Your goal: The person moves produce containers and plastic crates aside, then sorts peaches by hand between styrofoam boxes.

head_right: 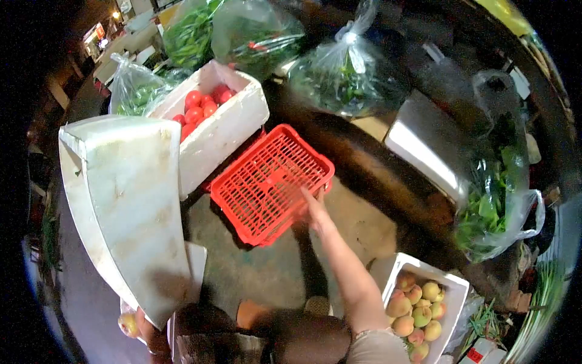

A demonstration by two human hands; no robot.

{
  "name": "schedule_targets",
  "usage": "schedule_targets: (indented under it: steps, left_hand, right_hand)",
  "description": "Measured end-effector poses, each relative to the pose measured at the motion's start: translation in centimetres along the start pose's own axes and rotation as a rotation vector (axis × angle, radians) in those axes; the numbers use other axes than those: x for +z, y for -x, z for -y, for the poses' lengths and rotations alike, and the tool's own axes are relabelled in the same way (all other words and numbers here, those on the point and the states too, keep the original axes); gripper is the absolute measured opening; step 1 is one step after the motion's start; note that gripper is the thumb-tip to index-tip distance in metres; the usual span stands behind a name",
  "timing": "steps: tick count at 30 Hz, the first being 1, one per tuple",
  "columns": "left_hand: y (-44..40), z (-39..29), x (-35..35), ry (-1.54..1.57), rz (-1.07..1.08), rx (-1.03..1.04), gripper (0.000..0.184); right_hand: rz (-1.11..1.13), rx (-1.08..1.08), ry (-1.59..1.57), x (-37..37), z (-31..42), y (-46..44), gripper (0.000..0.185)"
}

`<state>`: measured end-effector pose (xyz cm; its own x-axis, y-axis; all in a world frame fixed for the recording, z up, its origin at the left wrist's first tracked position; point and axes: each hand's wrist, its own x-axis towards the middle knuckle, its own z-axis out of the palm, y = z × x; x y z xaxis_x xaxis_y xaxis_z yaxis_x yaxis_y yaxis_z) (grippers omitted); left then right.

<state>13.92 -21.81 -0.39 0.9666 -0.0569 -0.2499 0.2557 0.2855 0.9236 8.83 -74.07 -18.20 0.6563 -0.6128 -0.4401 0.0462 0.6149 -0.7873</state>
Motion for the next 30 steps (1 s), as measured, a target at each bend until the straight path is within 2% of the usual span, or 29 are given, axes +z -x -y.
schedule_targets:
  steps: [1,3,6,7,12,14,16,18,20,21,22,24,25,26,27,28,29,30]
  left_hand:
    - [-0.3,0.2,-0.6,-0.039,0.003,0.001,0.039]
    - [-0.1,0.4,-1.5,-0.111,0.002,0.035,0.038]
    - [0.1,0.5,-2.2,-0.184,0.019,0.041,0.040]
    - [0.1,0.6,-2.3,-0.195,0.011,0.039,0.040]
    - [0.1,-0.3,0.0,0.009,-0.065,-0.084,0.055]
    - [-0.2,0.0,-0.3,0.014,-0.030,-0.078,0.057]
    - [-0.2,0.3,-0.9,-0.095,-0.055,-0.002,0.059]
    - [0.5,-0.3,0.5,-0.202,-0.066,-0.015,0.061]
    - [1.1,-0.9,3.5,-0.226,-0.027,0.026,0.063]
    - [1.0,-1.0,3.4,-0.344,-0.063,-0.023,0.065]
    - [1.0,-1.1,4.5,-0.329,-0.046,-0.004,0.065]
    - [1.5,-1.5,7.7,-0.598,0.022,-0.001,0.068]
    - [0.7,-2.1,7.9,-0.889,0.036,-0.174,0.068]
    - [1.4,-1.0,9.7,-0.690,0.048,-0.095,0.064]
    - [1.2,0.1,10.1,-0.629,0.168,-0.034,0.063]
    - [1.3,0.8,10.7,-0.568,0.285,0.025,0.061]
    - [1.3,1.2,11.7,-0.440,0.317,-0.082,0.059]
    - [0.2,2.0,11.5,-0.557,0.459,-0.001,0.057]
  right_hand:
    - [-0.049,-0.081,0.091,-0.9,-2.9,-3.1,0.083]
    - [-0.082,-0.100,0.211,-0.9,-4.9,-5.0,0.062]
    - [-0.038,0.078,0.086,3.5,-1.6,-1.8,0.054]
    - [-0.035,-0.002,0.124,3.9,-2.4,-3.2,0.055]
    - [-0.076,0.111,0.102,6.3,0.2,-1.0,0.059]
    - [0.000,0.049,0.090,5.8,0.1,-1.0,0.062]
    - [-0.014,0.056,0.026,5.6,-0.7,-0.3,0.065]
    - [-0.037,0.048,0.084,4.7,-1.1,-0.4,0.065]
    - [0.076,0.148,-0.002,2.8,-1.3,-1.5,0.065]
    - [0.029,0.066,0.079,2.4,-1.0,-0.9,0.068]
    - [-0.059,-0.107,0.085,2.3,-1.5,-0.6,0.069]
    - [-0.195,-0.156,0.066,4.3,1.9,4.3,0.066]
    - [-0.126,-0.112,0.003,3.8,2.9,5.3,0.063]
    - [-0.056,-0.062,-0.058,3.2,3.6,6.1,0.062]
    - [0.017,-0.106,-0.102,2.9,4.1,7.2,0.059]
    - [-0.011,-0.153,-0.147,2.8,4.6,7.9,0.056]
    - [0.046,-0.230,-0.288,2.8,5.3,8.4,0.055]
    - [0.105,-0.306,-0.428,3.0,6.2,9.2,0.055]
